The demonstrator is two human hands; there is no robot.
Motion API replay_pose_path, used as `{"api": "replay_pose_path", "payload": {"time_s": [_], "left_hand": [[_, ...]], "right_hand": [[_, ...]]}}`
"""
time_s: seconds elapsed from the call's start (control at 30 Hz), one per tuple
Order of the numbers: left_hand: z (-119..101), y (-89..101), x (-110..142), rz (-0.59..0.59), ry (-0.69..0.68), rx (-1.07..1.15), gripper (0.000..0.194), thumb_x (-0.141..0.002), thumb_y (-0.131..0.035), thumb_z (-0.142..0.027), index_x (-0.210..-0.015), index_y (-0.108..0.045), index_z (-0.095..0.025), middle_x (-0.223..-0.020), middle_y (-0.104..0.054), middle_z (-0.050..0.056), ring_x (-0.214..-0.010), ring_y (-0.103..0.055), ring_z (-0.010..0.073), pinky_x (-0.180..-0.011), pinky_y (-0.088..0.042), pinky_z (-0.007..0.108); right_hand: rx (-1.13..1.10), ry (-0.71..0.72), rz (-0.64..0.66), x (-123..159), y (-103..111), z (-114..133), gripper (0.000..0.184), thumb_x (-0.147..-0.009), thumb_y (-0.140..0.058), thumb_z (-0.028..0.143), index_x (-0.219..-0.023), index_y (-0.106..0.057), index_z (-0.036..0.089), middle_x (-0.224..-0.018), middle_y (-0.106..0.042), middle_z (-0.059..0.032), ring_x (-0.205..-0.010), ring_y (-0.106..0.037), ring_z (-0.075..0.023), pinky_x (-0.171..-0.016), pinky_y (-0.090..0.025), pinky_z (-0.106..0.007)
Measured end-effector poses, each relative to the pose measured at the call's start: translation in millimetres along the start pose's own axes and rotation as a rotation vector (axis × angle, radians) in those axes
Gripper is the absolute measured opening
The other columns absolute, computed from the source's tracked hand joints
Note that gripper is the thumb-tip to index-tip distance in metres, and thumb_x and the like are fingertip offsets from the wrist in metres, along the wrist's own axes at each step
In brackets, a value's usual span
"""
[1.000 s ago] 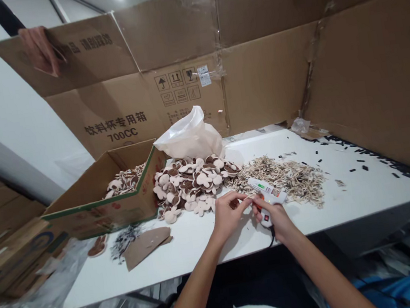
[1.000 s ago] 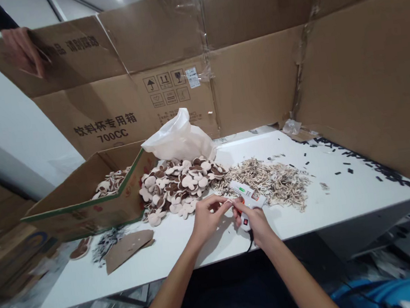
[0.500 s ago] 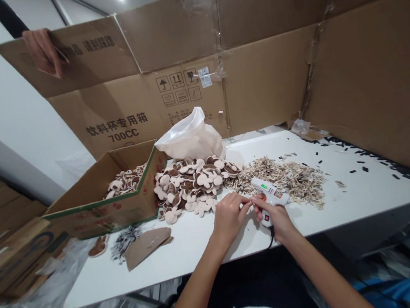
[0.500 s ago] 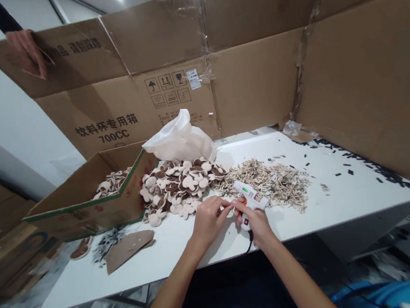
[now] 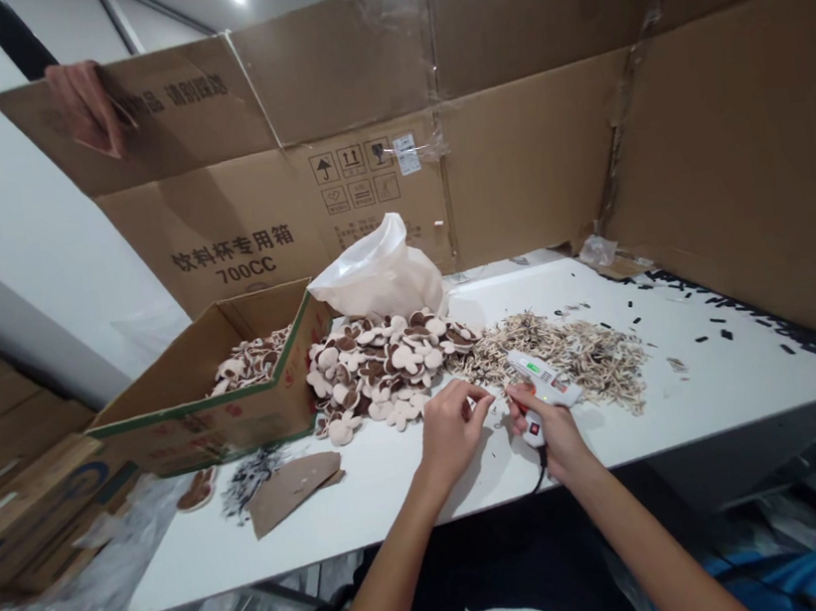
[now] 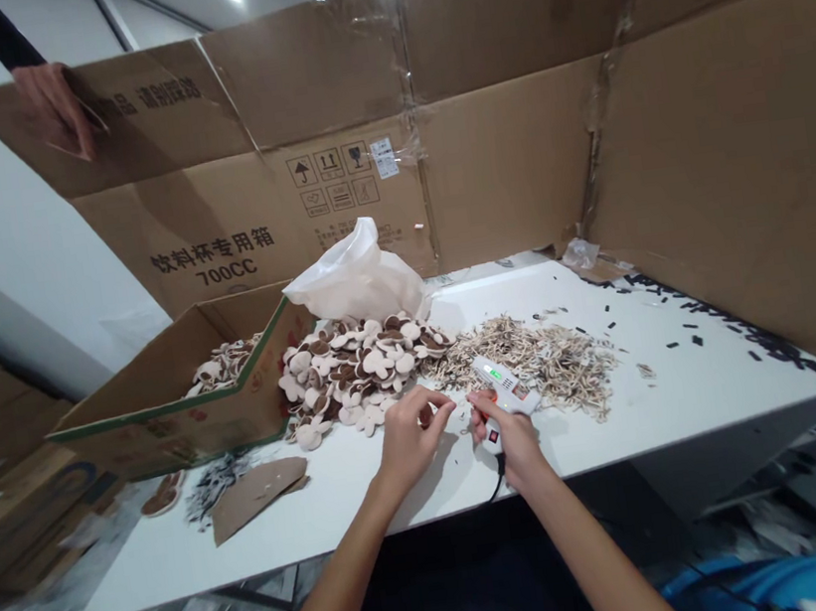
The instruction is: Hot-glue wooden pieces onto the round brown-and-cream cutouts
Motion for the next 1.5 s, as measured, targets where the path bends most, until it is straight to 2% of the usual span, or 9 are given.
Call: {"api": "replay_pose_path", "payload": {"time_s": [0.13, 0.27, 0.53, 0.7, 0.9, 1.07, 1.23, 1.3, 1.5], "left_hand": [[5.2, 30.7, -0.8, -0.121, 0.055, 0.066, 0.019, -0.097, -0.064, -0.036, -0.087, -0.073, -0.022, -0.086, -0.072, 0.004, -0.071, -0.06, 0.017, -0.069, -0.045, 0.029], [22.4, 92.9, 11.2, -0.305, 0.113, -0.009, 0.02, -0.096, -0.064, -0.039, -0.091, -0.075, -0.022, -0.089, -0.074, 0.005, -0.075, -0.063, 0.0178, -0.07, -0.048, 0.028], [84.2, 228.1, 107.9, -0.672, 0.356, -0.593, 0.027, -0.095, -0.059, -0.041, -0.094, -0.075, -0.019, -0.088, -0.074, 0.005, -0.07, -0.062, 0.0188, -0.072, -0.047, 0.03], [123.3, 279.1, 150.3, -0.652, 0.55, -0.883, 0.03, -0.092, -0.053, -0.034, -0.103, -0.076, -0.018, -0.093, -0.075, 0.008, -0.08, -0.065, 0.0251, -0.073, -0.043, 0.033], [134.5, 301.7, 154.1, -0.592, 0.556, -0.882, 0.038, -0.095, -0.048, -0.044, -0.099, -0.076, -0.018, -0.095, -0.075, 0.009, -0.085, -0.065, 0.0257, -0.077, -0.043, 0.033], [130.7, 295.2, 154.4, -0.647, 0.56, -0.849, 0.032, -0.093, -0.053, -0.045, -0.093, -0.072, -0.02, -0.088, -0.073, 0.007, -0.081, -0.064, 0.0255, -0.074, -0.041, 0.032], [109.3, 255.6, 134.4, -0.692, 0.438, -0.795, 0.031, -0.09, -0.063, -0.05, -0.085, -0.067, -0.021, -0.083, -0.07, 0.006, -0.086, -0.062, 0.0272, -0.085, -0.043, 0.036], [97.3, 226.8, 117.7, -0.655, 0.378, -0.701, 0.033, -0.095, -0.058, -0.047, -0.078, -0.066, -0.021, -0.076, -0.066, 0.005, -0.078, -0.061, 0.0249, -0.083, -0.044, 0.036], [47.8, 100.9, 55.5, -0.27, 0.135, -0.173, 0.013, -0.094, -0.063, -0.029, -0.102, -0.068, -0.021, -0.093, -0.071, 0.004, -0.077, -0.062, 0.0181, -0.072, -0.048, 0.029]], "right_hand": [[0.02, 0.007, -0.024, 0.2, 0.3, 2.5, 0.035, -0.067, -0.093, 0.04, -0.077, -0.066, 0.02, -0.056, -0.059, 0.0047, -0.044, -0.049, -0.0094, -0.043, -0.044, -0.023], [0.022, 0.002, -0.04, -1.6, 4.5, -0.2, 0.035, -0.067, -0.093, 0.039, -0.081, -0.067, 0.02, -0.058, -0.061, 0.0042, -0.044, -0.049, -0.0095, -0.044, -0.044, -0.023], [0.093, 0.03, -0.042, 0.6, 7.5, -3.1, 0.035, -0.07, -0.093, 0.041, -0.084, -0.069, 0.018, -0.062, -0.066, 0.0005, -0.047, -0.051, -0.0109, -0.043, -0.043, -0.023], [0.092, 0.039, -0.04, 2.4, 5.8, -1.8, 0.037, -0.068, -0.093, 0.042, -0.084, -0.069, 0.019, -0.061, -0.065, 0.0005, -0.046, -0.052, -0.0115, -0.043, -0.043, -0.023], [0.126, 0.036, -0.039, 3.2, 5.9, -2.3, 0.038, -0.069, -0.093, 0.043, -0.083, -0.068, 0.019, -0.062, -0.066, 0.001, -0.047, -0.052, -0.0105, -0.043, -0.041, -0.021], [0.148, 0.056, -0.037, 7.2, 1.8, 3.8, 0.038, -0.068, -0.093, 0.045, -0.078, -0.067, 0.019, -0.062, -0.068, -0.0003, -0.048, -0.054, -0.0105, -0.045, -0.042, -0.021], [0.147, 0.063, -0.024, 5.3, 0.8, 2.0, 0.036, -0.07, -0.091, 0.044, -0.08, -0.067, 0.019, -0.063, -0.069, -0.0007, -0.048, -0.054, -0.0109, -0.047, -0.043, -0.022], [0.153, 0.062, -0.021, 4.0, 1.3, 0.5, 0.037, -0.07, -0.091, 0.044, -0.081, -0.067, 0.019, -0.064, -0.069, -0.0007, -0.048, -0.054, -0.0115, -0.046, -0.042, -0.023], [0.183, 0.05, -0.036, 5.3, 0.7, 2.2, 0.039, -0.067, -0.092, 0.044, -0.082, -0.067, 0.019, -0.063, -0.068, -0.0009, -0.047, -0.052, -0.0123, -0.044, -0.039, -0.024]]}}
Point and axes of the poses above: each hand's wrist, its own x-axis away from the middle knuckle, its own y-axis out of the back of the hand, z = x × y, the point moved 9 cm from there along -x, towards the middle knuckle
